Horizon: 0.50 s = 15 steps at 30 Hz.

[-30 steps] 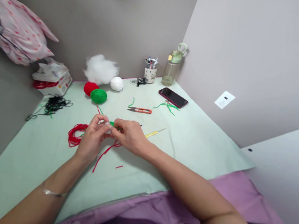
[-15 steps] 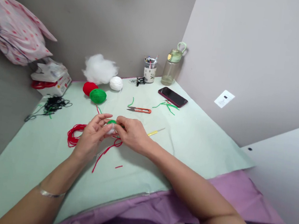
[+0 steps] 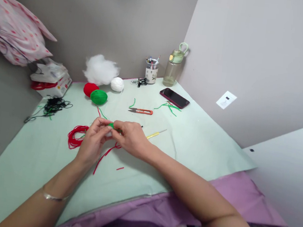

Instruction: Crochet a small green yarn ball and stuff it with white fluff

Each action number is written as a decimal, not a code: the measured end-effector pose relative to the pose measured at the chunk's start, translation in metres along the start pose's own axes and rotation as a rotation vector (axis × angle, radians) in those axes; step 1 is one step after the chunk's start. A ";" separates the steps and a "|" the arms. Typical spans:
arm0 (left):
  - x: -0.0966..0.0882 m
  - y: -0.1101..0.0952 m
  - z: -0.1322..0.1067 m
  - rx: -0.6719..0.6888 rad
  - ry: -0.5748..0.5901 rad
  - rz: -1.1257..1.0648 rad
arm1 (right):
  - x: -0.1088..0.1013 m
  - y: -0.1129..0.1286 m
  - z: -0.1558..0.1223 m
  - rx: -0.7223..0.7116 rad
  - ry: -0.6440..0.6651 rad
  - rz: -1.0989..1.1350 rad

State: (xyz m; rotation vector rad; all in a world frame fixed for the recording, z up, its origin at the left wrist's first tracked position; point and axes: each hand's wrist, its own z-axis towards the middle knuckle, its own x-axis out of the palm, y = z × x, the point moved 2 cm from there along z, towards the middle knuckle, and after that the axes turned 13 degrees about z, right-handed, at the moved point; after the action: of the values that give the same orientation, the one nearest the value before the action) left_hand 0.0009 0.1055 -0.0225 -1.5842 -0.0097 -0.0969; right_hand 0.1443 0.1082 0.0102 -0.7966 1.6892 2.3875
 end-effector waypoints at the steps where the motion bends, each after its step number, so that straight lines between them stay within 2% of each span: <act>1: 0.001 -0.002 -0.001 -0.003 0.020 -0.007 | -0.001 0.000 0.000 0.020 -0.016 0.028; 5: 0.002 -0.008 -0.001 -0.015 0.072 -0.020 | -0.006 -0.001 -0.001 0.068 -0.083 0.051; 10: 0.000 -0.002 0.003 -0.034 0.045 -0.005 | -0.009 -0.002 0.000 0.002 0.035 -0.035; 15: -0.003 0.009 0.009 -0.008 -0.062 0.033 | 0.004 0.000 -0.003 -0.075 0.113 -0.119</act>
State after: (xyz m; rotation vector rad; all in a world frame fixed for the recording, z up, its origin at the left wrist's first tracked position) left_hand -0.0014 0.1147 -0.0319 -1.5948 -0.0320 -0.0219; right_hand 0.1422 0.1042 0.0080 -1.0309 1.5498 2.3784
